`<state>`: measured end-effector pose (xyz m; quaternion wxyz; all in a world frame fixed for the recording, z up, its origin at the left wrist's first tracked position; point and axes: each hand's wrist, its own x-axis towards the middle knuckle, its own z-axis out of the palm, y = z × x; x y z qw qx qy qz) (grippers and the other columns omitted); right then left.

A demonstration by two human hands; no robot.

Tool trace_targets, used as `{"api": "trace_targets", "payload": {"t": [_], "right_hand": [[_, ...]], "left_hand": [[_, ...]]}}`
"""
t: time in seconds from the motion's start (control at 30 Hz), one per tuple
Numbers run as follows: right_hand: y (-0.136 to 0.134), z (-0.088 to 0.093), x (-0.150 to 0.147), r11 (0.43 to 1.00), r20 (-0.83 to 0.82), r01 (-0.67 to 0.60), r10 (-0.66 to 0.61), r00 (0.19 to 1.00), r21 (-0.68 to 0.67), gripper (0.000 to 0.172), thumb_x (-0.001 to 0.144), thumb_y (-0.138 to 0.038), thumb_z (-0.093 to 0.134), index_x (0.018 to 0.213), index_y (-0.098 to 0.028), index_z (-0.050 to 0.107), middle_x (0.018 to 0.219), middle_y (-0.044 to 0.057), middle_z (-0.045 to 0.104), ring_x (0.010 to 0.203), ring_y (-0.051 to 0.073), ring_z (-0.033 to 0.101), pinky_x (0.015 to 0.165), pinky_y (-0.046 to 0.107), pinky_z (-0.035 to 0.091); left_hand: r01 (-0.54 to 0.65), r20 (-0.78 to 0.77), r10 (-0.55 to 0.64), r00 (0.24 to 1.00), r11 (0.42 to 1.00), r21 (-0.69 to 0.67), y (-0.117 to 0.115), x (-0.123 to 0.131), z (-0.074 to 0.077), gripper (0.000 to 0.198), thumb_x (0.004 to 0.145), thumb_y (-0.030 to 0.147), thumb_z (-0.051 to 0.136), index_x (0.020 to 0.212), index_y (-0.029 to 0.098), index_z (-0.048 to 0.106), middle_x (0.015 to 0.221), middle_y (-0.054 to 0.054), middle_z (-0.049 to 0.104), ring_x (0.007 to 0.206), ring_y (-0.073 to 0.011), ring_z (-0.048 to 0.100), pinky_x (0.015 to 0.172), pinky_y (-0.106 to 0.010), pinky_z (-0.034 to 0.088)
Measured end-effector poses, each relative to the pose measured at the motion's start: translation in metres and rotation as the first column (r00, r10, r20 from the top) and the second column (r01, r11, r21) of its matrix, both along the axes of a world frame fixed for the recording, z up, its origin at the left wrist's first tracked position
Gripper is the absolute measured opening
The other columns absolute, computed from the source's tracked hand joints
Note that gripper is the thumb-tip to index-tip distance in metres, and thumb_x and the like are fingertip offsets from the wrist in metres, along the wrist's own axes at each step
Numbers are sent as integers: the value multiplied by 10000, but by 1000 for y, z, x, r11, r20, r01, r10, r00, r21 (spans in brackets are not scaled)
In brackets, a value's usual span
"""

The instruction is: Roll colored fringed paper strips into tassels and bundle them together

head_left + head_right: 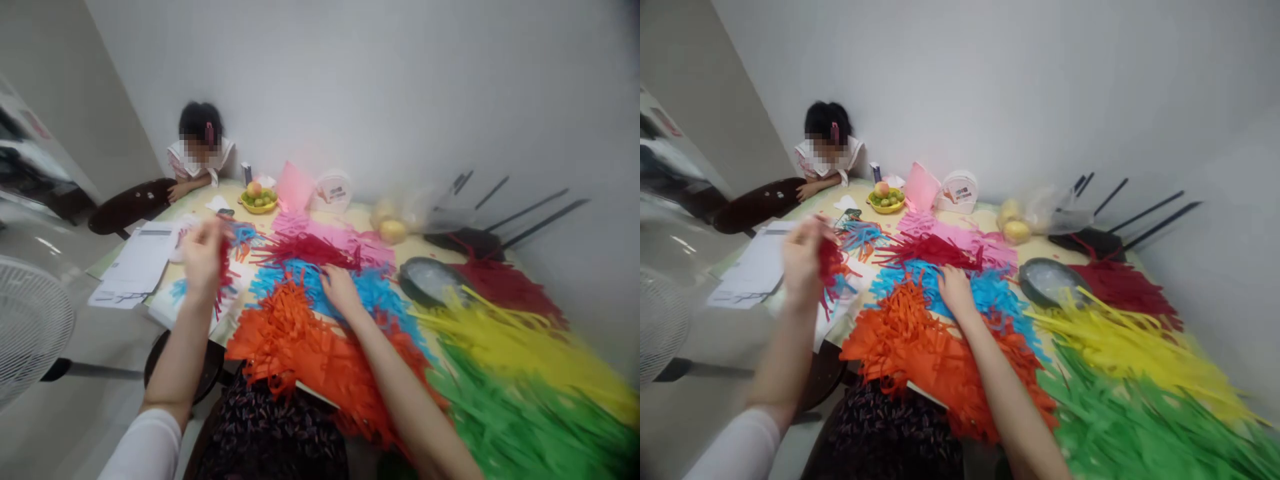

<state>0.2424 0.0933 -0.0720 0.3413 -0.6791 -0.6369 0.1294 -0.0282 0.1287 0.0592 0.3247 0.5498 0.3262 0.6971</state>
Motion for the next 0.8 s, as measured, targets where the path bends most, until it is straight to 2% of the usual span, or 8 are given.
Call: {"api": "trace_targets", "payload": {"t": [0.03,0.1,0.2,0.3,0.4,0.57,0.67,0.8], "right_hand": [[-8,14,-5,998,-21,-23,25,999,51,282,923,-220,485,1096,-121,684,1179,183,691,1143,291,611,1031,451,434],[-28,43,-14,985,-83,-74,88,993,158,324,983,-332,429,1141,-174,664,1144,119,703,1055,233,648,946,378,498],[-61,80,-18,930,-241,-151,240,940,336,266,931,-409,569,1071,-219,693,993,67,713,891,208,668,799,325,529],[-84,94,-14,922,-259,-120,225,939,367,166,885,-377,649,897,-226,715,873,45,705,816,198,653,752,314,512],[-99,87,-7,938,-306,-74,184,934,338,170,894,-344,626,801,-219,695,810,45,690,777,193,639,732,317,506],[-100,60,22,963,-401,28,85,912,268,223,899,-388,585,823,-201,681,810,45,690,747,181,643,680,292,522],[-83,55,81,988,-155,157,-156,976,-7,289,921,-416,519,900,-208,719,885,35,737,765,180,670,702,282,524],[-47,46,180,898,48,409,-407,912,-161,221,858,-272,598,728,-136,714,811,141,732,876,282,683,793,364,493]], "left_hand": [[118,-177,-136,975,987,-107,-12,15,-6,297,824,456,691,722,178,690,656,-2,634,630,-122,567,581,-237,437],[272,-324,-347,880,928,-255,-34,47,-21,317,867,462,620,778,165,687,679,-11,634,647,-133,559,594,-243,437],[383,-354,-480,803,870,-311,-55,83,-37,310,913,406,519,819,147,659,736,-18,631,700,-132,553,658,-236,445],[464,-352,-569,743,817,-342,-67,101,-44,288,910,367,506,782,144,637,709,-9,598,684,-126,530,655,-228,428],[506,-347,-624,700,776,-375,-76,115,-52,274,898,361,532,780,145,651,706,-14,609,680,-132,534,657,-231,424],[493,-273,-605,748,781,-382,-81,139,-72,204,870,334,584,896,149,667,782,-35,667,682,-138,574,666,-241,443],[516,-181,-639,748,731,-447,-77,147,-79,221,825,370,643,814,150,642,675,-20,658,614,-132,573,622,-239,436],[582,-59,-714,698,613,-535,-78,146,-81,282,751,417,722,783,145,653,685,-44,709,604,-140,604,617,-246,443]]}}
